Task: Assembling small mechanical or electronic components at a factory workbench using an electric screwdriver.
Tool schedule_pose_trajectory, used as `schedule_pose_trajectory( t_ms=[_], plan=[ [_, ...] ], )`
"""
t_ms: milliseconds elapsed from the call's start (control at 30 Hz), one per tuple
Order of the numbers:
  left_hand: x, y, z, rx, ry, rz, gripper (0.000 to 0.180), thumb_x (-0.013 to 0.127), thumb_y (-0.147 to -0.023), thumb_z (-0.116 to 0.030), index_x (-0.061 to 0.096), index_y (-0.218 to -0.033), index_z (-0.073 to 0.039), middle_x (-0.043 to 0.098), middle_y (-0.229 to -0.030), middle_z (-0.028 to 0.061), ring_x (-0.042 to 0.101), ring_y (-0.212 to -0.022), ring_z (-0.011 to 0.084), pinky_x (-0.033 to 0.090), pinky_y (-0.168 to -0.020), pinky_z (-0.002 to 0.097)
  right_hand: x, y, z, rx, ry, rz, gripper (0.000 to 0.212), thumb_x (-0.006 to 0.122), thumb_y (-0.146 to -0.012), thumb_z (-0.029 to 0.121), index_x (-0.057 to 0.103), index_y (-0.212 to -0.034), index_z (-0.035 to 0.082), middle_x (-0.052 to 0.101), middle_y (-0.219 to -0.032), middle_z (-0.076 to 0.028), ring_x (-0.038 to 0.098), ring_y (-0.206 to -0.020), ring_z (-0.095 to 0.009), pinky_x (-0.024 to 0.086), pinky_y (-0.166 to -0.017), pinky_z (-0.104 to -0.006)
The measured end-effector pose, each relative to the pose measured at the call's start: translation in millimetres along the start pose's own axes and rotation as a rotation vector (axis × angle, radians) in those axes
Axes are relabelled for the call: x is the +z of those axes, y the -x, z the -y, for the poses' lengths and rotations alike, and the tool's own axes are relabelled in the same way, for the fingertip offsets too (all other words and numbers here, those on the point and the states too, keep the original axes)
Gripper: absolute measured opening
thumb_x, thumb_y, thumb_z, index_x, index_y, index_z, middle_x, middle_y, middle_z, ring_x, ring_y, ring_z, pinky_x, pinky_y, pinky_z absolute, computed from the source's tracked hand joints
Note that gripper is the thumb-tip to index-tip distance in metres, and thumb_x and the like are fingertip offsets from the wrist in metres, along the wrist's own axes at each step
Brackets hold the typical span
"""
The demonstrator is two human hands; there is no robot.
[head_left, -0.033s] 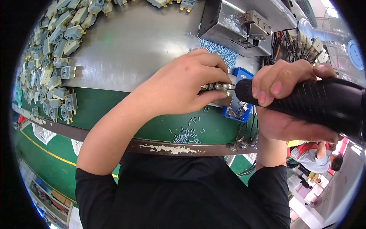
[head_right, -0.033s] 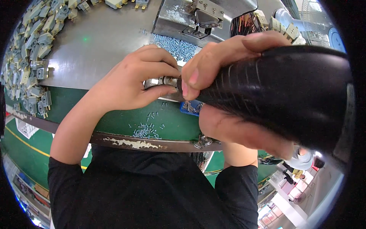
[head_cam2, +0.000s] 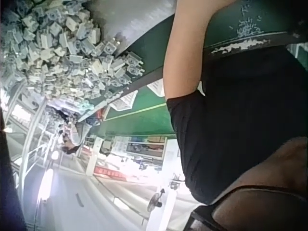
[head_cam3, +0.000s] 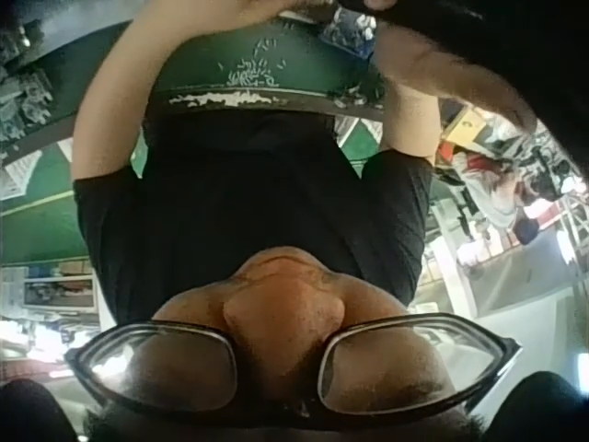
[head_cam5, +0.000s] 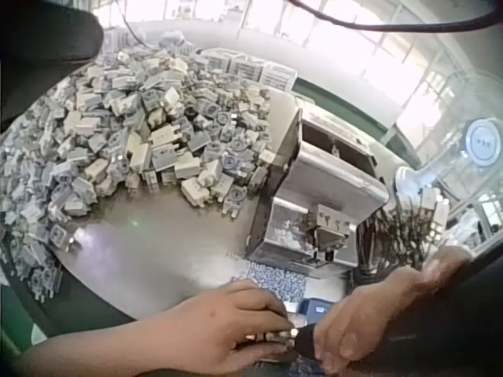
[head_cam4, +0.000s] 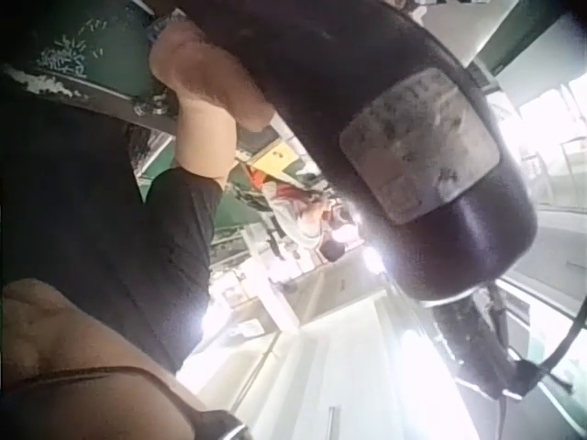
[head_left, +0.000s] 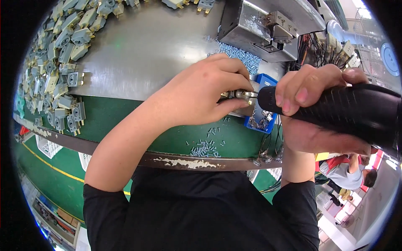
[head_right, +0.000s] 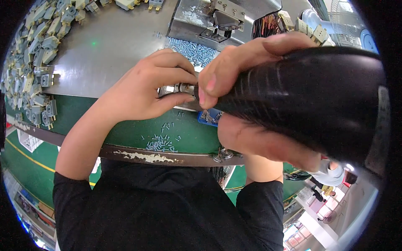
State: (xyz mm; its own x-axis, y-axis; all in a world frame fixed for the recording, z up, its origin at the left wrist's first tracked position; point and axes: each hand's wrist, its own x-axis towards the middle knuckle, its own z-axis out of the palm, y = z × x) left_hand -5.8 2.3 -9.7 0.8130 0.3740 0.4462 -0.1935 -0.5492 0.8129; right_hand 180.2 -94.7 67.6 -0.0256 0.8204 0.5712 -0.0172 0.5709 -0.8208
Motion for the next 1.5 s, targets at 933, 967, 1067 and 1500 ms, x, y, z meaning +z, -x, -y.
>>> schedule_pose_trajectory(
  t_ms=[933,967,1067,1500],
  plan=[
    [-4,-3,-5,-0.07,-0.005,0.026,0.032,0.087,-0.078,-0.007,0.078,-0.109,-0.005,0.072,-0.11,0.0098,0.068,-0.104,0.0306,0.055,-0.091,0.0423,-24,-104,-20,-0.199,-1.229,-0.142,0.08,0.043,-0.106,0.073,0.05,-0.144,0.003,0.056,-0.072,-0.006,0.056,-0.054,-0.019,0.051,-0.053,-0.0345],
    [-5,-3,-5,-0.074,-0.01,0.032,0.032,0.087,-0.079,-0.008,0.078,-0.109,-0.005,0.072,-0.11,0.0095,0.067,-0.104,0.0304,0.055,-0.091,0.0422,-25,-107,-25,-0.198,-1.228,-0.14,0.08,0.043,-0.106,0.073,0.05,-0.144,0.003,0.056,-0.072,-0.006,0.056,-0.054,-0.019,0.051,-0.053,-0.0345],
    [-4,-6,-5,-0.074,-0.011,0.041,0.032,0.087,-0.079,-0.008,0.078,-0.109,-0.006,0.072,-0.11,0.0091,0.067,-0.104,0.0303,0.055,-0.091,0.0422,-40,-119,-41,-0.406,-1.11,-0.074,0.081,0.043,-0.105,0.073,0.05,-0.144,0.003,0.056,-0.072,-0.006,0.056,-0.053,-0.018,0.051,-0.053,-0.0344],
    [-5,-4,-9,-0.082,0.004,0.046,0.032,0.086,-0.08,-0.008,0.077,-0.11,-0.005,0.072,-0.112,0.0101,0.067,-0.106,0.0316,0.055,-0.093,0.0436,-21,-89,-3,0.021,0.419,-0.522,0.109,0.051,-0.086,0.093,0.048,-0.146,0.001,0.062,-0.082,-0.011,0.057,-0.062,-0.023,0.05,-0.061,-0.0401]
  ],
)
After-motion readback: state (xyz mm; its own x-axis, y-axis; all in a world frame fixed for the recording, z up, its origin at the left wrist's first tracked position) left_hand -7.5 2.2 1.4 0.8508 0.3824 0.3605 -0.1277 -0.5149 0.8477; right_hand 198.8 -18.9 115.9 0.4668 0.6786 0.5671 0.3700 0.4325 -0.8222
